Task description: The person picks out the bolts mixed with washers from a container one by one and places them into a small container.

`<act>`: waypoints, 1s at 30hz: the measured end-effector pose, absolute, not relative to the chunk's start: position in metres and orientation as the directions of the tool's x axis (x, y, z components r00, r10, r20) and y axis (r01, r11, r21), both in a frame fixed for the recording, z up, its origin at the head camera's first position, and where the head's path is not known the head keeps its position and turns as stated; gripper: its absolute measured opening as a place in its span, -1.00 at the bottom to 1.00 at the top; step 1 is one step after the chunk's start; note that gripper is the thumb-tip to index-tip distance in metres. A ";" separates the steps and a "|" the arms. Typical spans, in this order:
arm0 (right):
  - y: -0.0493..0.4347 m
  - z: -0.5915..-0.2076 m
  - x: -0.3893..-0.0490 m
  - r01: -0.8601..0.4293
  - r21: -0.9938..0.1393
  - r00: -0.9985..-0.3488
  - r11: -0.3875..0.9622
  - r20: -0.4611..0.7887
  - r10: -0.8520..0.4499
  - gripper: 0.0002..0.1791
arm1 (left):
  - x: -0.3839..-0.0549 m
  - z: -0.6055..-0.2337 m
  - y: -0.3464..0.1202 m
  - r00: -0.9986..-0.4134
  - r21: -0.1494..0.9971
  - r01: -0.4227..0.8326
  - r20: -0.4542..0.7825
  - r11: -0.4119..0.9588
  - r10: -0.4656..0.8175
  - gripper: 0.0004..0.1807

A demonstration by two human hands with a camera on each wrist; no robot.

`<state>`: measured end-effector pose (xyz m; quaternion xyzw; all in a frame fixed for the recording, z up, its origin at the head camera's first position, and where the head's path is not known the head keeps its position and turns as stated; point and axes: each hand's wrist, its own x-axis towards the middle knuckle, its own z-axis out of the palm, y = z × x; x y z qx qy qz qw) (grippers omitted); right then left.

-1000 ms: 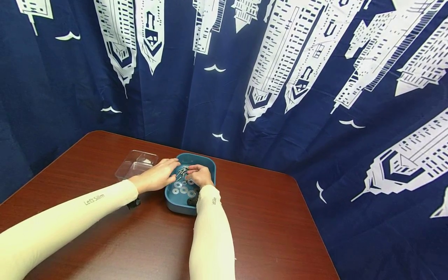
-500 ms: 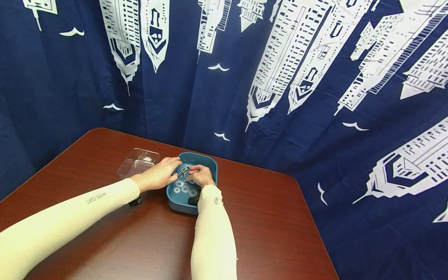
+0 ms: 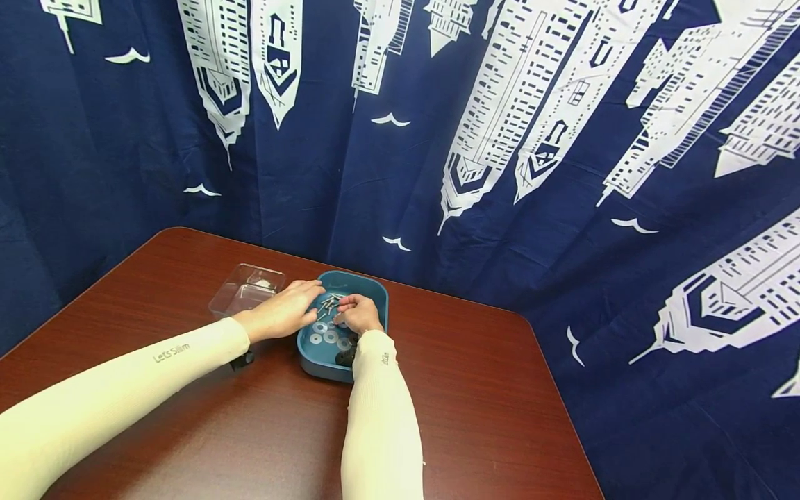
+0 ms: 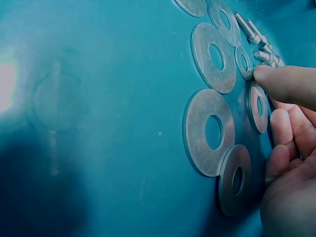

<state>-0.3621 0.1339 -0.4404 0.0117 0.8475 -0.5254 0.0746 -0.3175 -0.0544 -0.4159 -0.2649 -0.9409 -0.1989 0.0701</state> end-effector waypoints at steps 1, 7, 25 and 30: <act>0.134 -0.441 -0.362 0.096 -0.885 -0.989 0.455 -0.137 -0.057 -0.56 | -0.318 -0.416 -0.054 -0.849 0.333 0.528 0.240 0.781 0.471 -0.45; 0.133 -0.439 -0.360 0.073 -0.868 -0.991 0.491 -0.116 -0.059 -0.59 | -0.318 -0.417 -0.055 -0.843 0.324 0.536 0.253 0.780 0.475 -0.45; 0.135 -0.440 -0.362 0.068 -0.877 -0.993 0.475 -0.107 -0.055 -0.64 | -0.320 -0.417 -0.053 -0.841 0.341 0.538 0.270 0.770 0.469 -0.43; 0.135 -0.440 -0.362 0.075 -0.868 -0.992 0.490 -0.116 -0.053 -0.64 | -0.319 -0.417 -0.053 -0.850 0.363 0.526 0.247 0.769 0.465 -0.41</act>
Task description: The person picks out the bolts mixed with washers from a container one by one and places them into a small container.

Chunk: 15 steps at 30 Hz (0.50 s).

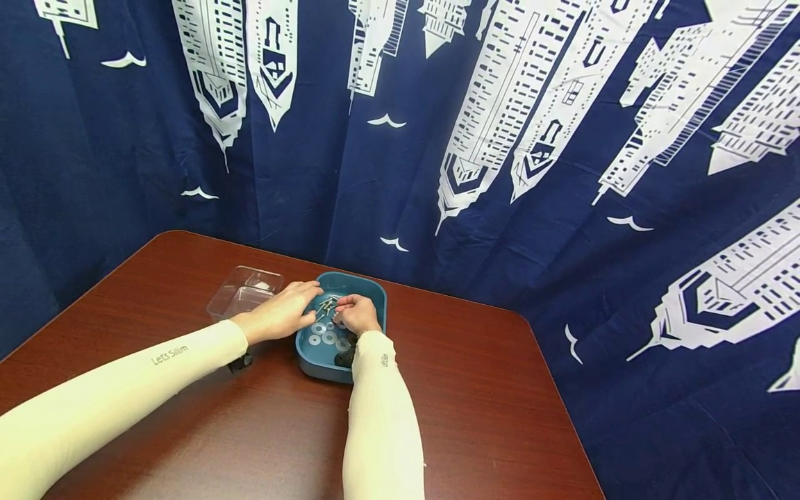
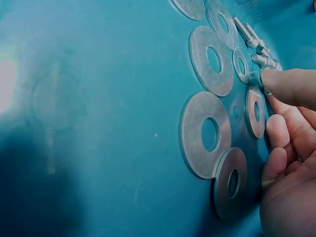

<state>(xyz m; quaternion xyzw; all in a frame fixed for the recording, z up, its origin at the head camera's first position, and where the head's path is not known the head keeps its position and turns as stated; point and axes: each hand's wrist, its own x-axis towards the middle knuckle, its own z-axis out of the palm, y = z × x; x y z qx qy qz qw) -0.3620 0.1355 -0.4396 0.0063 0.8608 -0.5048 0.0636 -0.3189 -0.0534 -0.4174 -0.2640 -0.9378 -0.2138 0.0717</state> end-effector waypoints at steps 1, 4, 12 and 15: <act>0.135 -0.439 -0.362 0.079 -0.867 -0.991 0.493 -0.119 -0.052 -0.64 | -0.319 -0.418 -0.054 -0.849 0.362 0.528 0.249 0.768 0.466 -0.41; 0.135 -0.438 -0.362 0.090 -0.861 -0.991 0.500 -0.129 -0.043 -0.64 | -0.319 -0.418 -0.054 -0.846 0.364 0.532 0.255 0.764 0.468 -0.40; 0.135 -0.431 -0.360 0.101 -0.859 -0.991 0.501 -0.130 -0.023 -0.67 | -0.320 -0.418 -0.055 -0.843 0.359 0.538 0.254 0.762 0.475 -0.40; 0.136 -0.430 -0.360 0.095 -0.866 -0.993 0.490 -0.119 -0.019 -0.66 | -0.320 -0.418 -0.055 -0.838 0.354 0.545 0.264 0.760 0.478 -0.40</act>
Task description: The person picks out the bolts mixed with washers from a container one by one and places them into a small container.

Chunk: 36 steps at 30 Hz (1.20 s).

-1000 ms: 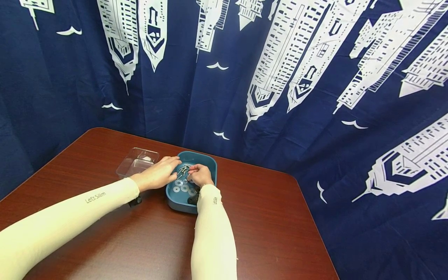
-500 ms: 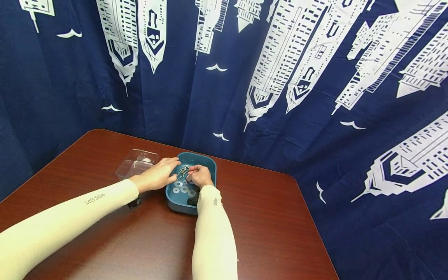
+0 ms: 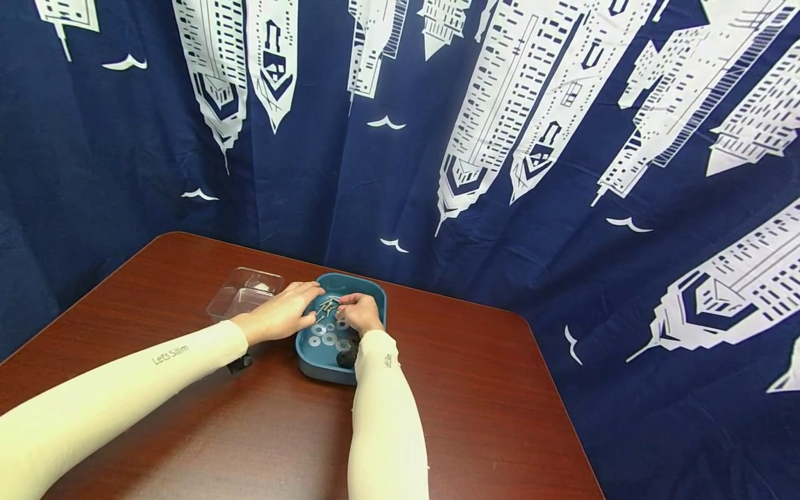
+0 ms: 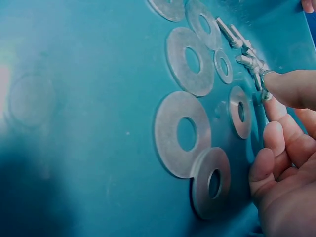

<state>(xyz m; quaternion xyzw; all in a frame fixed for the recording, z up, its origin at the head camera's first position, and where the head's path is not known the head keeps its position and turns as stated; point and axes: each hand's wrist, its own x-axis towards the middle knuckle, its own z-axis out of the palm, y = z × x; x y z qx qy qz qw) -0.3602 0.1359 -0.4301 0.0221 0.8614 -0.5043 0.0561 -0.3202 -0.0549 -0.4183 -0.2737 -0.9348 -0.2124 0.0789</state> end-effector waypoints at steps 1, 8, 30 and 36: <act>0.136 -0.430 -0.360 0.092 -0.867 -0.993 0.490 -0.115 -0.017 -0.66 | -0.320 -0.418 -0.055 -0.836 0.351 0.548 0.266 0.759 0.480 -0.40; 0.136 -0.428 -0.361 0.076 -0.869 -0.994 0.490 -0.104 -0.029 -0.66 | -0.321 -0.420 -0.056 -0.827 0.322 0.560 0.278 0.764 0.489 -0.41; 0.142 -0.406 -0.365 -0.053 -0.890 -0.988 0.453 -0.018 -0.150 -0.61 | -0.325 -0.416 -0.059 -0.819 0.317 0.573 0.264 0.756 0.510 -0.34; 0.137 -0.394 -0.365 -0.110 -0.886 -0.984 0.451 0.034 -0.174 -0.64 | -0.326 -0.412 -0.063 -0.815 0.323 0.579 0.272 0.749 0.513 -0.33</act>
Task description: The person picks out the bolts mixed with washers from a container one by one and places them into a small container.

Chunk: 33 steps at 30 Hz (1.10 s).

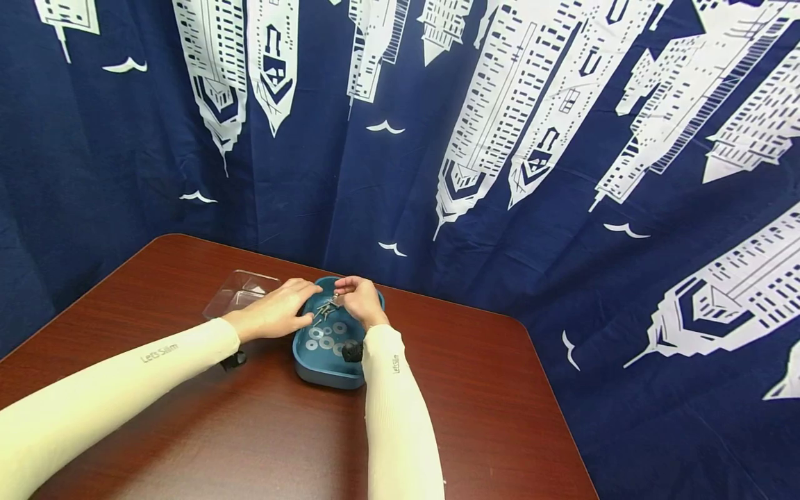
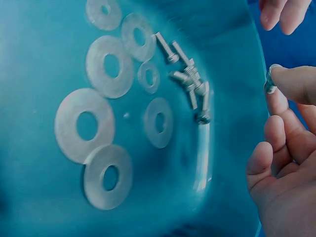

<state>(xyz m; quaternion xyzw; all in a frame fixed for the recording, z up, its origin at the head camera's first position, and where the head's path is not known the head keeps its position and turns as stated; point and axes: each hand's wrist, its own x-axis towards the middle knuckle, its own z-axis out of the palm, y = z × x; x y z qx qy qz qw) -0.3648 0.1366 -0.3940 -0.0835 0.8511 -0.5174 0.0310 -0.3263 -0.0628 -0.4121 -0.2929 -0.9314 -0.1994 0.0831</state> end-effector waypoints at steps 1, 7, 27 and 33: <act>0.136 -0.392 -0.365 -0.120 -0.885 -0.983 0.449 0.041 -0.181 -0.63 | -0.326 -0.412 -0.064 -0.813 0.321 0.580 0.276 0.748 0.512 -0.34; 0.131 -0.386 -0.366 -0.164 -0.883 -0.974 0.439 0.074 -0.215 -0.62 | -0.324 -0.407 -0.071 -0.808 0.295 0.581 0.325 0.759 0.492 -0.36; 0.107 -0.366 -0.365 -0.207 -0.892 -0.953 0.401 0.090 -0.290 -0.68 | -0.313 -0.396 -0.115 -0.837 0.241 0.515 0.348 0.823 0.422 -0.39; 0.099 -0.364 -0.364 -0.227 -0.895 -0.943 0.385 0.103 -0.317 -0.68 | -0.311 -0.395 -0.125 -0.847 0.253 0.500 0.340 0.828 0.408 -0.40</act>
